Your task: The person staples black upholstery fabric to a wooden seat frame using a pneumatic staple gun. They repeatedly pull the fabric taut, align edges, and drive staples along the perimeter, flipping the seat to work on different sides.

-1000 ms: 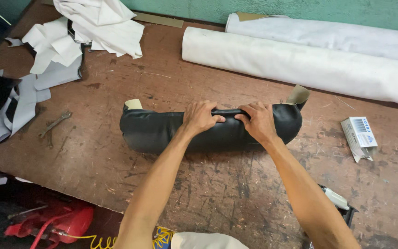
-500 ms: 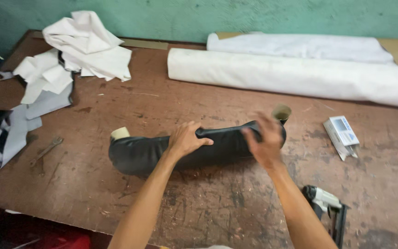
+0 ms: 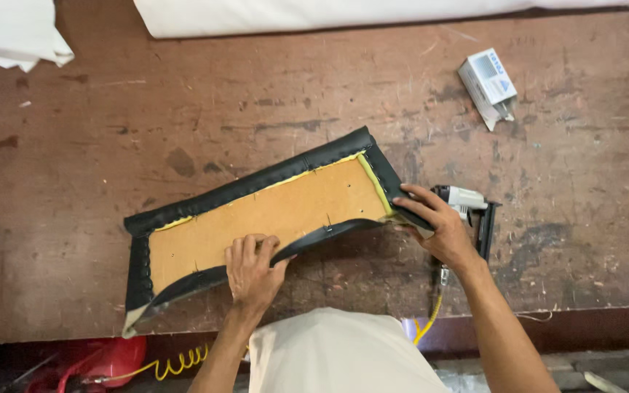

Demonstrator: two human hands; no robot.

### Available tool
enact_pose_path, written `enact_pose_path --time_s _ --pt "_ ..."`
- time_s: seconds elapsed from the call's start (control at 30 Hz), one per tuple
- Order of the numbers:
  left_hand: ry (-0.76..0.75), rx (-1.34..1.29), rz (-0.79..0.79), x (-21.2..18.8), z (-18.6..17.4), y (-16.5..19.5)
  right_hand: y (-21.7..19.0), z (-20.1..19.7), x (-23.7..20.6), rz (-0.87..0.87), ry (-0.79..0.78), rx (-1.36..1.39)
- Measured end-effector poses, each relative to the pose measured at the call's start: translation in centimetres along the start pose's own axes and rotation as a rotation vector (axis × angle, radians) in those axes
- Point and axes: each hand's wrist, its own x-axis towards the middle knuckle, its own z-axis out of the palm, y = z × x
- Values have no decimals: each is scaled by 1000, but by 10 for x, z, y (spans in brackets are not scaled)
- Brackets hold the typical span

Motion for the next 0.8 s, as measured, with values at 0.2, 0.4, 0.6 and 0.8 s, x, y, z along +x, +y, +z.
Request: enact_pose_path --time_s 0.2,0.4,0.6,0.8 --pt "-122 28 -14 -22 13 10 27 4 -17 301 -144 471" --pt "-14 -11 -103 9 -6 12 55 4 11 78 -169 916" --pt "117 50 -105 65 -32 29 78 34 64 91 128 1075" --pt "53 -109 264 131 -15 84 83 66 98 137 291 1187"
